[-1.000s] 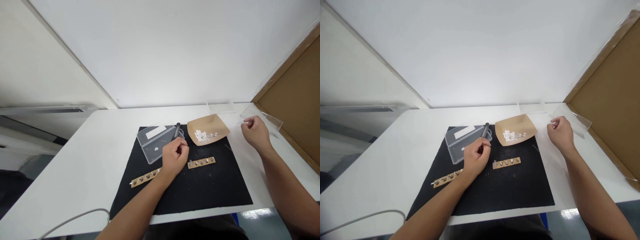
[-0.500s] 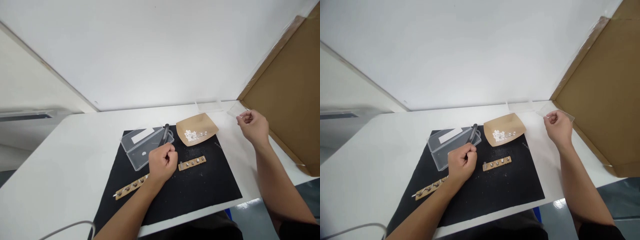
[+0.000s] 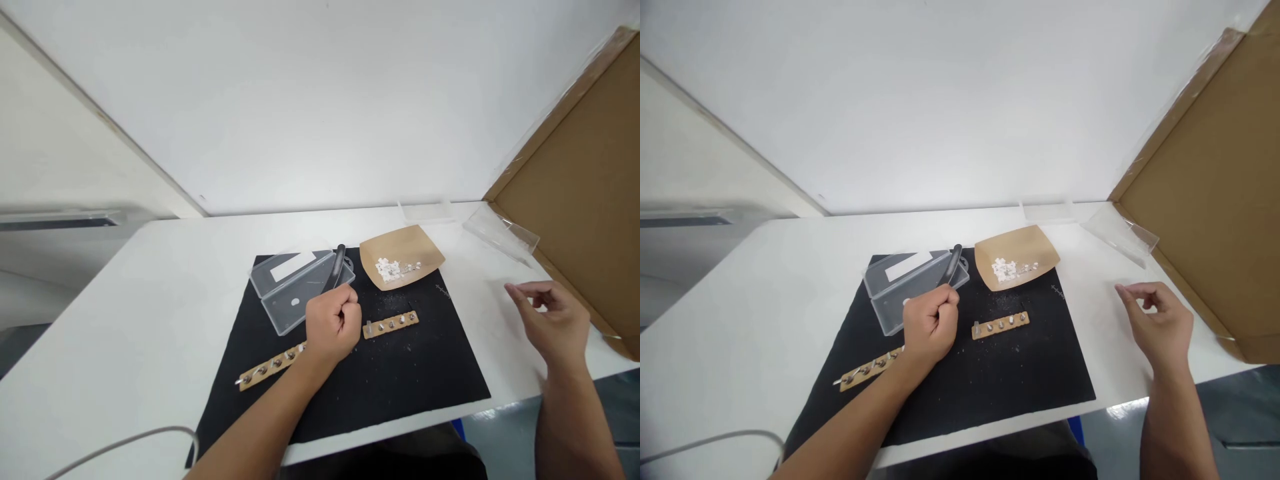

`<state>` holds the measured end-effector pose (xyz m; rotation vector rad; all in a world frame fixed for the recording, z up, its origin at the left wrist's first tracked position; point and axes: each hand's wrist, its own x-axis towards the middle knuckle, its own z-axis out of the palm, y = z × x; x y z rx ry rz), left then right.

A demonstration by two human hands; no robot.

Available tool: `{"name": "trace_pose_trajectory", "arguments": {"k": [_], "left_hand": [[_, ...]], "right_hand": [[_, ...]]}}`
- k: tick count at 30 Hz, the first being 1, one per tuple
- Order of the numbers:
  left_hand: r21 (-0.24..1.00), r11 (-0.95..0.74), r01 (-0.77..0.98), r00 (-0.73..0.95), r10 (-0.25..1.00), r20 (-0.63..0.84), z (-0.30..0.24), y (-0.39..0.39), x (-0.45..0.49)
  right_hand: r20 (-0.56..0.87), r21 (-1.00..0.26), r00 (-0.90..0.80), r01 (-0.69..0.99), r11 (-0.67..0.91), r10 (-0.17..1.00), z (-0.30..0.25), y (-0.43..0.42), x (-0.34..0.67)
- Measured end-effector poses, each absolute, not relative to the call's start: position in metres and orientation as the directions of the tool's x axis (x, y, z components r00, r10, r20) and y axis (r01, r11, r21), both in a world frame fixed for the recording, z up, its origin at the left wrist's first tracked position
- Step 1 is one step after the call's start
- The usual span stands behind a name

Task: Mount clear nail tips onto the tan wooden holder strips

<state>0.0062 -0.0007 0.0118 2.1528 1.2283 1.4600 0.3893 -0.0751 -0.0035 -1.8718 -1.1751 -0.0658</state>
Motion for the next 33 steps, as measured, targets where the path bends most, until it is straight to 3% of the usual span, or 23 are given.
{"name": "trace_pose_trajectory", "arguments": {"k": [2, 6, 10, 20, 29, 33], "left_hand": [[0.626, -0.605, 0.492, 0.135, 0.764, 0.631, 0.011, -0.001, 0.007], [0.618, -0.608, 0.499, 0.137, 0.759, 0.636, 0.011, 0.000, 0.007], [0.618, -0.605, 0.501, 0.133, 0.760, 0.636, 0.012, 0.001, 0.007], [0.618, -0.610, 0.496, 0.126, 0.755, 0.644, 0.012, -0.001, 0.007], [0.612, -0.623, 0.488, 0.131, 0.745, 0.654, 0.013, -0.001, 0.006], [0.613, -0.627, 0.480, 0.137, 0.744, 0.654, 0.013, -0.001, 0.006]], "right_hand": [[0.396, -0.613, 0.498, 0.769, -0.182, 0.772, -0.013, -0.085, 0.395], [0.242, -0.566, 0.159, 0.824, 0.006, 0.957, -0.014, -0.098, 0.398], [0.195, -0.528, -0.053, 0.836, 0.150, 0.979, -0.015, -0.100, 0.390], [0.195, -0.457, -0.050, 0.879, 0.136, 0.979, -0.025, -0.085, 0.386], [0.309, -0.071, -0.212, 0.967, 0.245, 0.927, -0.015, -0.076, 0.373], [0.322, -0.020, -0.234, 0.967, 0.254, 0.917, -0.012, -0.074, 0.378]]}}
